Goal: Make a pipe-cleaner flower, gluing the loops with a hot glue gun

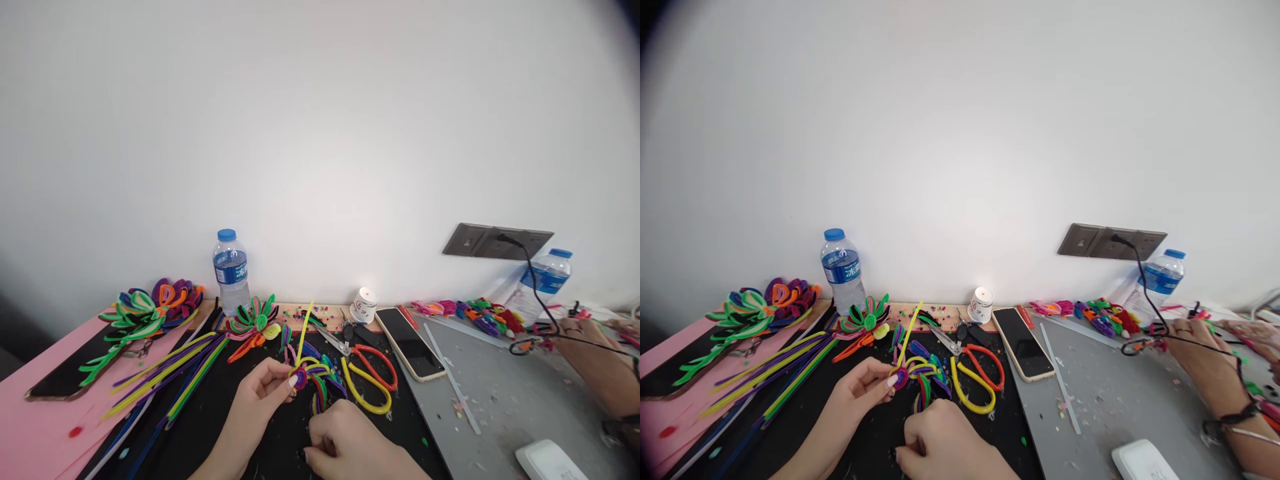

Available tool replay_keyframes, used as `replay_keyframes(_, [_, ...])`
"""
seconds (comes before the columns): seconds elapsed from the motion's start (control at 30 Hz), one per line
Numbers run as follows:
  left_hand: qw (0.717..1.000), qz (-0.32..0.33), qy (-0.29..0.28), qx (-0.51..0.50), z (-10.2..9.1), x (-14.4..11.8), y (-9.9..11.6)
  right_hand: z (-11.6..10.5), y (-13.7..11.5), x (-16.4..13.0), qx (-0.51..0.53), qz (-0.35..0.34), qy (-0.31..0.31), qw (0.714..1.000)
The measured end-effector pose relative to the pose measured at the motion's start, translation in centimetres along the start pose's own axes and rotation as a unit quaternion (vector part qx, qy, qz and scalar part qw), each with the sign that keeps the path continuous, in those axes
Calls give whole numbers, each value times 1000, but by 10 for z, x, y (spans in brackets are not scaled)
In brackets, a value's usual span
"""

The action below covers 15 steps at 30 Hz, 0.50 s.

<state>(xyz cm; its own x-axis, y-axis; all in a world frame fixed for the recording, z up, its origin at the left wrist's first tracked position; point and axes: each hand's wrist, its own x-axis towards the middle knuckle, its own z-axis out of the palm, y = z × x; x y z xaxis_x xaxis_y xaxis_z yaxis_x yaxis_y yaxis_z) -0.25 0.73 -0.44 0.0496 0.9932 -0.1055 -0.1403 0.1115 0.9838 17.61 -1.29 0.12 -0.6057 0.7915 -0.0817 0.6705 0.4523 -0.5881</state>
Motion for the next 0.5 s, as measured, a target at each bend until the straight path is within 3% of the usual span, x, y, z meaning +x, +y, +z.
replay_keyframes(0.5, [1000, 0, 4, 4, 1, -1, 3, 0, -1, -2, -15, -5, 2, 1000])
